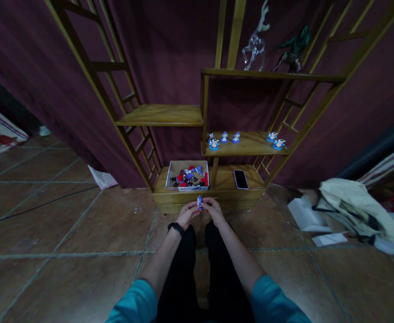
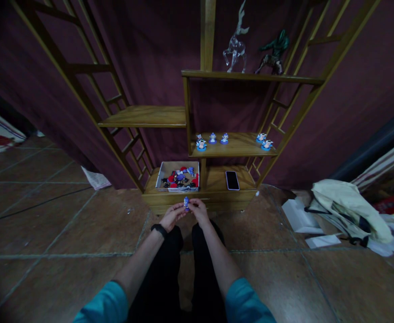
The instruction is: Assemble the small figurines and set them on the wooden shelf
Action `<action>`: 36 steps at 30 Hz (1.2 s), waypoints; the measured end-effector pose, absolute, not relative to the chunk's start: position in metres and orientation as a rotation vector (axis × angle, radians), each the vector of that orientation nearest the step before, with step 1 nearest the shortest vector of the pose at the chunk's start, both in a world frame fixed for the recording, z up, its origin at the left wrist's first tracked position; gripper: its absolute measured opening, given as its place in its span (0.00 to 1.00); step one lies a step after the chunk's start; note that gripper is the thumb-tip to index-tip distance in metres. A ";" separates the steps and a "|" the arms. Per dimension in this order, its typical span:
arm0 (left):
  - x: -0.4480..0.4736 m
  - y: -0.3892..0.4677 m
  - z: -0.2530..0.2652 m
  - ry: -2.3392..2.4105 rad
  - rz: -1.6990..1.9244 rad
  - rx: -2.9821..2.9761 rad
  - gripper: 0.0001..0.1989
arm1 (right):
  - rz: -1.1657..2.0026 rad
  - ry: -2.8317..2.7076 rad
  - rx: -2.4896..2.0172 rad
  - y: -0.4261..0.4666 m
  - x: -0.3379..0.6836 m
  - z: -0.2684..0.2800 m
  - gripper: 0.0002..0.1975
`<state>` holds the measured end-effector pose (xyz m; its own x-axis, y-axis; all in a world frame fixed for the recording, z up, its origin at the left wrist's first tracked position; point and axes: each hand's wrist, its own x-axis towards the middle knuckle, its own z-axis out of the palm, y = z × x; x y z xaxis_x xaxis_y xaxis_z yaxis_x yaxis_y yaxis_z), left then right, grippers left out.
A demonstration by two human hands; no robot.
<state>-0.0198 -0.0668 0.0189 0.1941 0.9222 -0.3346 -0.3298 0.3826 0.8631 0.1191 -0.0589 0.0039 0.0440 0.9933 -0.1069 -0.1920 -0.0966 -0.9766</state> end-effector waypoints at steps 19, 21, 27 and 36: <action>-0.019 -0.065 0.014 0.995 1.017 0.793 0.17 | 1.341 -1.021 -1.167 -0.062 0.116 0.011 0.17; -0.019 -0.065 0.012 1.000 1.035 0.805 0.16 | 1.350 -1.041 -1.174 -0.062 0.116 0.010 0.17; -0.019 -0.065 0.011 1.049 1.086 0.800 0.17 | 1.359 -1.058 -1.196 -0.061 0.118 0.008 0.17; -0.020 -0.065 0.016 1.039 1.088 0.714 0.14 | 1.369 -0.985 -1.172 -0.058 0.119 0.005 0.17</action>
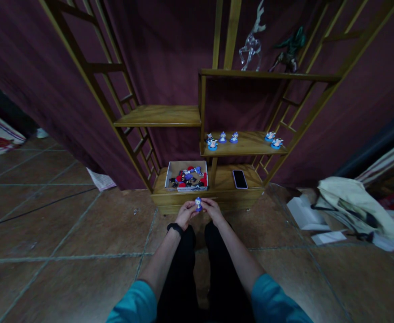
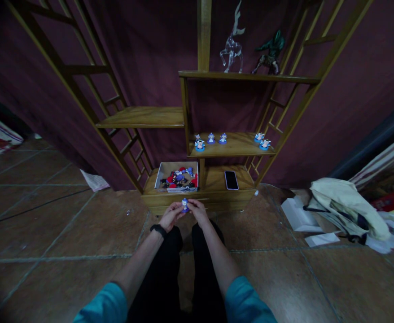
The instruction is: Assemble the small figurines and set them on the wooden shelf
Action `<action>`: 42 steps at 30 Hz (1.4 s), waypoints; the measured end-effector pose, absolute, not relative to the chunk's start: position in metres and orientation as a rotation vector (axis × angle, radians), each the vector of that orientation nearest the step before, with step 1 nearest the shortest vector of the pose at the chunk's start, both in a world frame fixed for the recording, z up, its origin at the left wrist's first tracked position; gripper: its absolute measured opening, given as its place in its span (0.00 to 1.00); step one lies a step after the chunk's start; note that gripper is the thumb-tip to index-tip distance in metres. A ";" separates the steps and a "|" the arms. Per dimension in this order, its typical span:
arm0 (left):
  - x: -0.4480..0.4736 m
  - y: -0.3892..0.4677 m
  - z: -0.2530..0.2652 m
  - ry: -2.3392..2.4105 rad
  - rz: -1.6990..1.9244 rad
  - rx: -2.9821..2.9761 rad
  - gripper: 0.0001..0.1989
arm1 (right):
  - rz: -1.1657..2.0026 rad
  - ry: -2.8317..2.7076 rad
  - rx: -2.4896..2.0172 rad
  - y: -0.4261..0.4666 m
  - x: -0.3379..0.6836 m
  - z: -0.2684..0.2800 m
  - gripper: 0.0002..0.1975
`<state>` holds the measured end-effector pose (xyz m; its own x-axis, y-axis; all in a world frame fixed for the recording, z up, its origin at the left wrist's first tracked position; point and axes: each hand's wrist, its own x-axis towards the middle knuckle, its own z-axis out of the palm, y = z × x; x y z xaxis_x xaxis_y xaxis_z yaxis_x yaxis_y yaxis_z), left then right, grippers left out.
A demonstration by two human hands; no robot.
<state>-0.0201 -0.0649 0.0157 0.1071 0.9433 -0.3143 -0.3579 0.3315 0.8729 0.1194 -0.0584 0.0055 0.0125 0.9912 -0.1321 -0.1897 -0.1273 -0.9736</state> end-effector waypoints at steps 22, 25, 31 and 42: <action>-0.025 -0.065 0.016 0.979 1.123 0.673 0.12 | 1.385 -0.960 -1.133 -0.060 0.121 0.009 0.12; -0.026 -0.065 0.015 0.979 1.123 0.677 0.12 | 1.390 -0.947 -1.136 -0.060 0.121 0.007 0.11; -0.024 -0.067 0.018 0.996 1.109 0.677 0.12 | 1.378 -0.915 -1.147 -0.058 0.120 0.002 0.10; -0.022 -0.069 0.022 0.984 1.082 0.622 0.08 | 1.355 -0.956 -1.174 -0.057 0.120 -0.001 0.12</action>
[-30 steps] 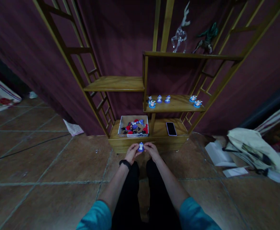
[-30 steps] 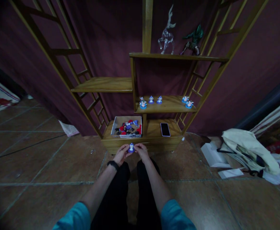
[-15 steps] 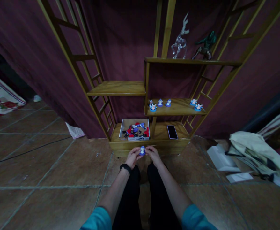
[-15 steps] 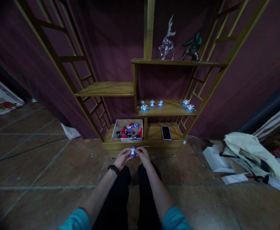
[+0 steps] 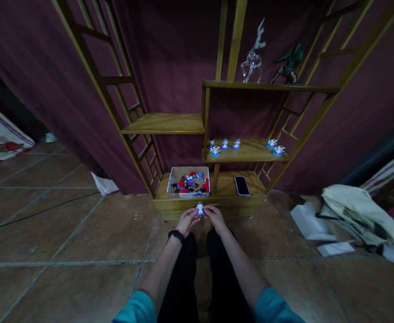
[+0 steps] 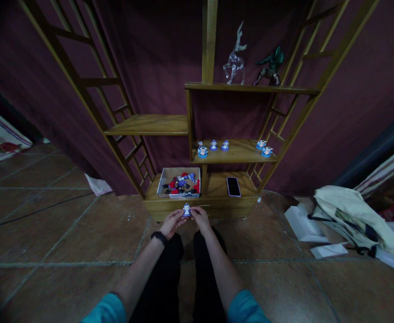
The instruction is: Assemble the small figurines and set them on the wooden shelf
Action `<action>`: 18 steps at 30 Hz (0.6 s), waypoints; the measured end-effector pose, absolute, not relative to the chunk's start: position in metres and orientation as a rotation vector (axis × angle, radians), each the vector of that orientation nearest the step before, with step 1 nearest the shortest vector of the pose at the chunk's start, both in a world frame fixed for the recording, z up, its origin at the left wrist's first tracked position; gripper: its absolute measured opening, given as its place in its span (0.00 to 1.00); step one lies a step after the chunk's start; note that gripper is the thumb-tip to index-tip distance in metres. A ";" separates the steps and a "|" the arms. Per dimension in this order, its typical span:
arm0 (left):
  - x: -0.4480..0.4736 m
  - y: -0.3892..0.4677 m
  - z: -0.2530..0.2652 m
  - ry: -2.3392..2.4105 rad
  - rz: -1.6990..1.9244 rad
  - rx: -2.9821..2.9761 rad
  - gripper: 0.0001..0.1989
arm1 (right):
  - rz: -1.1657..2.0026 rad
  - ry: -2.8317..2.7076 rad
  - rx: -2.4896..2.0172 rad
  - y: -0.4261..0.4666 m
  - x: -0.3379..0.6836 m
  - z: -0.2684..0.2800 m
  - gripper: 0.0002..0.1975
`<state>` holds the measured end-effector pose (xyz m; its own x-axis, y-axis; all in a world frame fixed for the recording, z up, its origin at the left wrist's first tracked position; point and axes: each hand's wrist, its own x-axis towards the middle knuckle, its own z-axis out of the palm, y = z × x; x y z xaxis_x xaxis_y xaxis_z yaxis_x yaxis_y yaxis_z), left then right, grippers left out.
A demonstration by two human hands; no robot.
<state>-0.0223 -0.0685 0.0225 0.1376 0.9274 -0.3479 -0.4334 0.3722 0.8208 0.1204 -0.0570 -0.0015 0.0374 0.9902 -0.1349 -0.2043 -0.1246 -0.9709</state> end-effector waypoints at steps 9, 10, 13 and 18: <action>-0.024 -0.069 0.025 0.914 1.081 0.621 0.11 | 1.400 -0.986 -1.143 -0.062 0.121 0.008 0.19; -0.024 -0.069 0.025 0.902 1.077 0.630 0.11 | 1.398 -1.005 -1.130 -0.063 0.121 0.010 0.20; -0.024 -0.070 0.025 0.885 1.083 0.651 0.14 | 1.398 -1.046 -1.085 -0.064 0.121 0.013 0.20; -0.022 -0.069 0.021 0.912 1.141 0.659 0.18 | 1.387 -1.061 -1.060 -0.063 0.121 0.008 0.18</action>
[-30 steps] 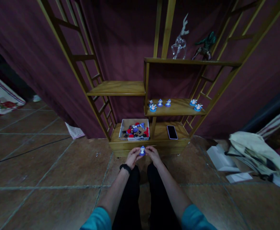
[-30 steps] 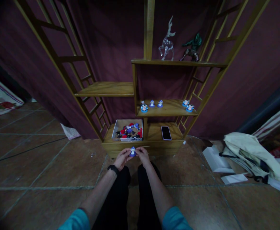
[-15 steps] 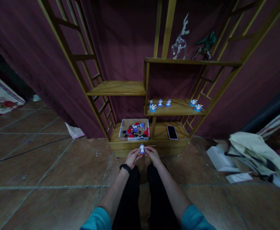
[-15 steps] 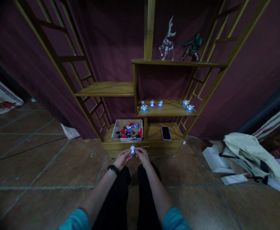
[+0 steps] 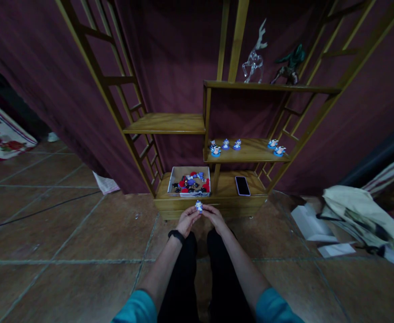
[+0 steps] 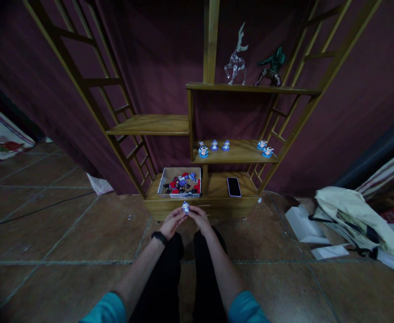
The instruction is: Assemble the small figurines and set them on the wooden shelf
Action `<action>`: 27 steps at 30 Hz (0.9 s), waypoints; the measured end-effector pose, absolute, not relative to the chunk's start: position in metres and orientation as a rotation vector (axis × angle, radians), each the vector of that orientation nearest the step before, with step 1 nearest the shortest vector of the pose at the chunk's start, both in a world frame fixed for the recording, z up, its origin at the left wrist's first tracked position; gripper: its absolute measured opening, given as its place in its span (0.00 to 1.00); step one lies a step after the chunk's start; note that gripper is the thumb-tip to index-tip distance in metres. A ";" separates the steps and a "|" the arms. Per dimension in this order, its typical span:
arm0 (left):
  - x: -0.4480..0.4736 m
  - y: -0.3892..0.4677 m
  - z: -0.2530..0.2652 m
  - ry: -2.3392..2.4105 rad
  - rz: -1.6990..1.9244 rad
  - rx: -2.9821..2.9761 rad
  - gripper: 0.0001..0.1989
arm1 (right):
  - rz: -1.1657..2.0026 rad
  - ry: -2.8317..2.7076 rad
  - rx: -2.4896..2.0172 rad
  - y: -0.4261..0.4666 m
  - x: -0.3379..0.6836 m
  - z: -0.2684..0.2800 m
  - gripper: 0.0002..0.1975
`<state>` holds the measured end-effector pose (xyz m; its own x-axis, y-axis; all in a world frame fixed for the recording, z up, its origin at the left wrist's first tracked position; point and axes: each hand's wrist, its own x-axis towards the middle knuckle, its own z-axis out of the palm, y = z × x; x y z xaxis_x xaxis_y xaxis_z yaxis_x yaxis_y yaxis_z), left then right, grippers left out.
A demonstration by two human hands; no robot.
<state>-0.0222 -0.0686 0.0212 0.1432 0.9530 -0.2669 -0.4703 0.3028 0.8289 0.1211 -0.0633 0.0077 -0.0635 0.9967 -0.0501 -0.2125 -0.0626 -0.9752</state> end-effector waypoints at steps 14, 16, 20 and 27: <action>-0.016 -0.068 0.013 1.191 1.332 0.990 0.16 | 1.414 -0.995 -1.183 -0.063 0.117 0.006 0.19; -0.015 -0.068 0.013 1.199 1.334 1.027 0.16 | 1.420 -0.993 -1.218 -0.062 0.116 0.005 0.18; -0.011 -0.067 0.008 1.206 1.331 1.075 0.15 | 1.407 -1.016 -1.251 -0.060 0.113 0.003 0.16; -0.005 -0.066 0.002 1.175 1.318 1.093 0.15 | 1.256 -1.113 -1.286 -0.058 0.112 0.001 0.11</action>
